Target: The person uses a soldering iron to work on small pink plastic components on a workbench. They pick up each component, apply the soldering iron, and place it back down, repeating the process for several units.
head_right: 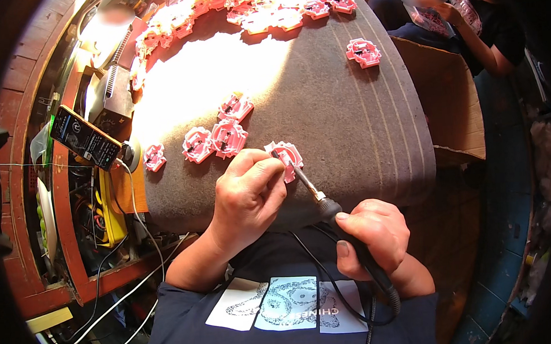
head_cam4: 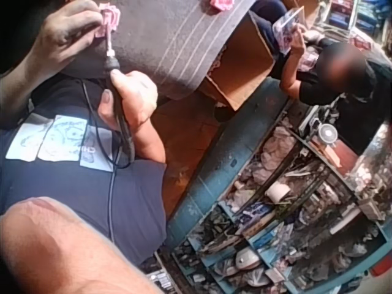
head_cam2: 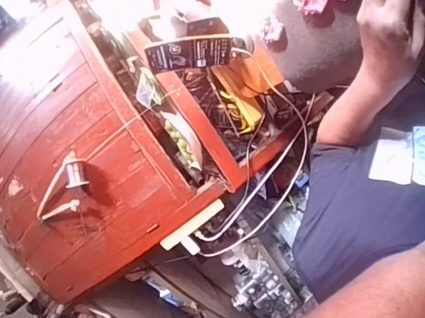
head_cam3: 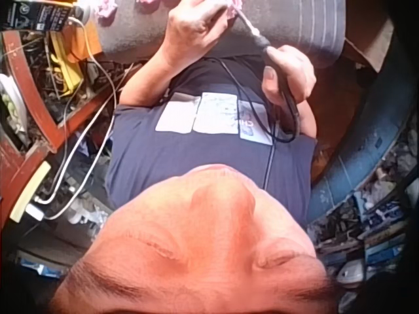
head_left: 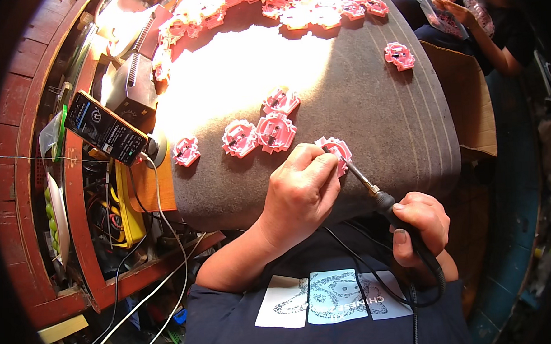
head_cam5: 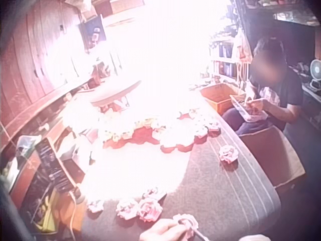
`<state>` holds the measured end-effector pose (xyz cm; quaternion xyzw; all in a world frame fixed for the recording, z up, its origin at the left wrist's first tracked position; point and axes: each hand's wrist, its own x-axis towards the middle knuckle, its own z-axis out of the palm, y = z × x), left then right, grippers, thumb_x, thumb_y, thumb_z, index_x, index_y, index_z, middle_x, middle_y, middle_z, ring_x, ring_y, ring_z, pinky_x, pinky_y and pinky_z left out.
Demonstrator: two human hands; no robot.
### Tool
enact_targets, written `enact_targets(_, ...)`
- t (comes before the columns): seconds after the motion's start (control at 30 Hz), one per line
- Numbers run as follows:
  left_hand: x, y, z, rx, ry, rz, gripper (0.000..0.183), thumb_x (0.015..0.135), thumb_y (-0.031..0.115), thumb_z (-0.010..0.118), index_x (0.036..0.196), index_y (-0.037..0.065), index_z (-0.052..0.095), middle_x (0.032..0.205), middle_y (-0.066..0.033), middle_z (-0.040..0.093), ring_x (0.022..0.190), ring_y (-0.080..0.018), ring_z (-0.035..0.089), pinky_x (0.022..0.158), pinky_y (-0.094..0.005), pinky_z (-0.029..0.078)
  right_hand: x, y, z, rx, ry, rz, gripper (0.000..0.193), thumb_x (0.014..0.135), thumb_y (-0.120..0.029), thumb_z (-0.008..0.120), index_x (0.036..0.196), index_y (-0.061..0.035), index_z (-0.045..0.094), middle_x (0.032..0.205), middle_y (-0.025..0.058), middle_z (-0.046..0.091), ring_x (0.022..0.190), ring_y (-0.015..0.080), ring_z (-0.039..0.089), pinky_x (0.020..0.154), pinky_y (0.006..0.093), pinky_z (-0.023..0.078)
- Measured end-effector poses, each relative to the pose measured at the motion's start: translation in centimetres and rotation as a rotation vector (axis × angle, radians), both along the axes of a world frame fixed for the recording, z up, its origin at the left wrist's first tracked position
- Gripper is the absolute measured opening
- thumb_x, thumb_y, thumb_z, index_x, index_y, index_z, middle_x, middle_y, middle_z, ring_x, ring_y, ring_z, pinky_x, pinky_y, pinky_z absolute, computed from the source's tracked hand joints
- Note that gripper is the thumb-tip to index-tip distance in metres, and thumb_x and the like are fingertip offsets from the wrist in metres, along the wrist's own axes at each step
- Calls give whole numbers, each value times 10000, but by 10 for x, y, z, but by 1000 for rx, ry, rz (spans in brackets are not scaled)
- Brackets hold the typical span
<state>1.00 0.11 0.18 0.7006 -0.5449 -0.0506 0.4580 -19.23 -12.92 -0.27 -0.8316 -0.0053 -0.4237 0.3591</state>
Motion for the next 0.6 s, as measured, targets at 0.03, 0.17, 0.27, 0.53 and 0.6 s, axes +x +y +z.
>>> enact_targets(0.03,0,0,-1,-1,5,0,148,874,-30,772,1005,27,736,997,-111,673,679,-196,653,602,-321,536,-2,0,0,8,3,3,334,768,-59,700,1081,54,676,701,95,635,536,249,597,550,371,523)
enact_targets(0.17,0,0,0,4,0,3,151,873,-31,774,1009,23,738,996,-113,676,681,-193,655,601,-319,539,-1,1,-1,32,-6,21,334,769,-56,699,1082,57,675,692,94,630,529,248,590,544,371,517)
enact_targets(0.27,0,0,-2,10,2,1,155,872,-33,775,1014,20,740,997,-114,676,685,-191,658,598,-316,539,0,0,-3,26,-2,22,335,770,-56,698,1084,57,675,694,94,630,531,248,591,542,370,515)
enact_targets(0.53,1,0,-2,-4,-4,-2,155,873,-34,773,1015,20,740,1002,-112,676,686,-185,659,597,-313,538,-2,0,0,18,-1,13,333,761,-52,699,1077,51,674,699,92,634,533,249,591,542,370,514)
enact_targets(0.6,0,0,-2,1,-1,-2,154,874,-34,773,1013,21,739,1003,-110,674,678,-181,656,596,-312,537,-2,0,-1,16,-6,11,332,762,-54,698,1076,51,674,702,92,635,533,248,591,542,370,514)
